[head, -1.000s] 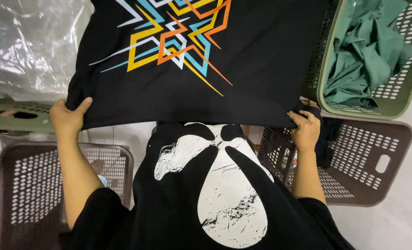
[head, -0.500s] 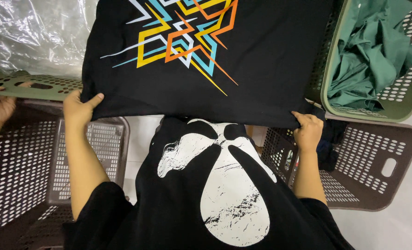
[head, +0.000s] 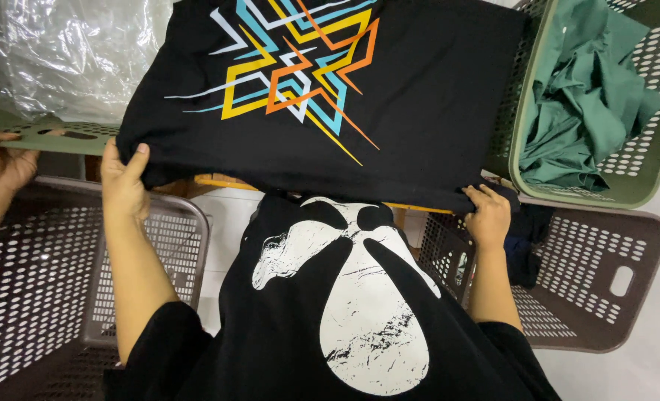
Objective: A person takes a black t-shirt from a basket and folds it neatly on a wooden board.
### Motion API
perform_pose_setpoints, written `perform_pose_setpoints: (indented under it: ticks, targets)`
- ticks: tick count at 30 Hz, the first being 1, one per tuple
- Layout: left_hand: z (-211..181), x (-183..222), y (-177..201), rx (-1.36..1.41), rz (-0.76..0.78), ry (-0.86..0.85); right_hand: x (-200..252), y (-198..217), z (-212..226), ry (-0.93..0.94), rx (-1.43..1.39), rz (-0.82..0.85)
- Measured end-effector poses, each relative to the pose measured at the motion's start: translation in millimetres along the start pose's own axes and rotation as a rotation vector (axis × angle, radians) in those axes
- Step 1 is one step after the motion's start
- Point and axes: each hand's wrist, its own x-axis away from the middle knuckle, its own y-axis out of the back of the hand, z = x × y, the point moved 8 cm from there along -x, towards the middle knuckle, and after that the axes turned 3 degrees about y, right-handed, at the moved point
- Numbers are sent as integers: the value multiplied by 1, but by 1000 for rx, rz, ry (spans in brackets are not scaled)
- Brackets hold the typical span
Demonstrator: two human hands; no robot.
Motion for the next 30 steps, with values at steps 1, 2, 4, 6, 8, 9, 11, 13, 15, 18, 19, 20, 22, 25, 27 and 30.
perform_pose_setpoints:
  ticks: [1,2,4,6,8,9,11,13,15,18,19,20,22,25,27,30]
  targets:
    - [9,-5,3,-58,-15,-37,4,-13,-11,-87,69,94]
    - [19,-10,6,-114,-32,-74,9,-26,-22,-173,138,188]
    - [15,-1,-22,-234,18,-115,4,-21,-15,-182,140,201]
    - [9,6,-47,-355,66,-150,4,-26,-15,-190,139,219]
    - [4,8,-66,-253,63,-155,10,-42,-27,-227,127,261]
    - [12,0,-58,-252,64,-153,10,-41,-28,-228,128,262]
    - [19,-18,-39,-208,-30,-256,9,-44,-32,-244,107,316]
    - [14,-25,-27,-218,-45,-272,8,-41,-35,-249,85,327]
    - [5,-26,-23,-231,-63,-285,9,-40,-39,-251,60,342]
    - [4,-21,-25,-223,-108,-190,13,-37,-45,-361,-49,339]
    - [6,-19,-28,-249,-110,-188,10,-32,-41,-364,-32,343]
    - [8,-19,-32,-273,-108,-186,7,-27,-37,-369,-14,343]
    - [-11,-5,-50,-347,-86,-226,9,-36,-40,-323,31,359]
    - [-20,6,-66,-469,-63,-264,7,-42,-38,-257,83,368]
    - [-21,7,-71,-519,-58,-266,6,-46,-41,-241,90,361]
    - [-21,4,-71,-483,-58,-268,8,-51,-47,-240,76,369]
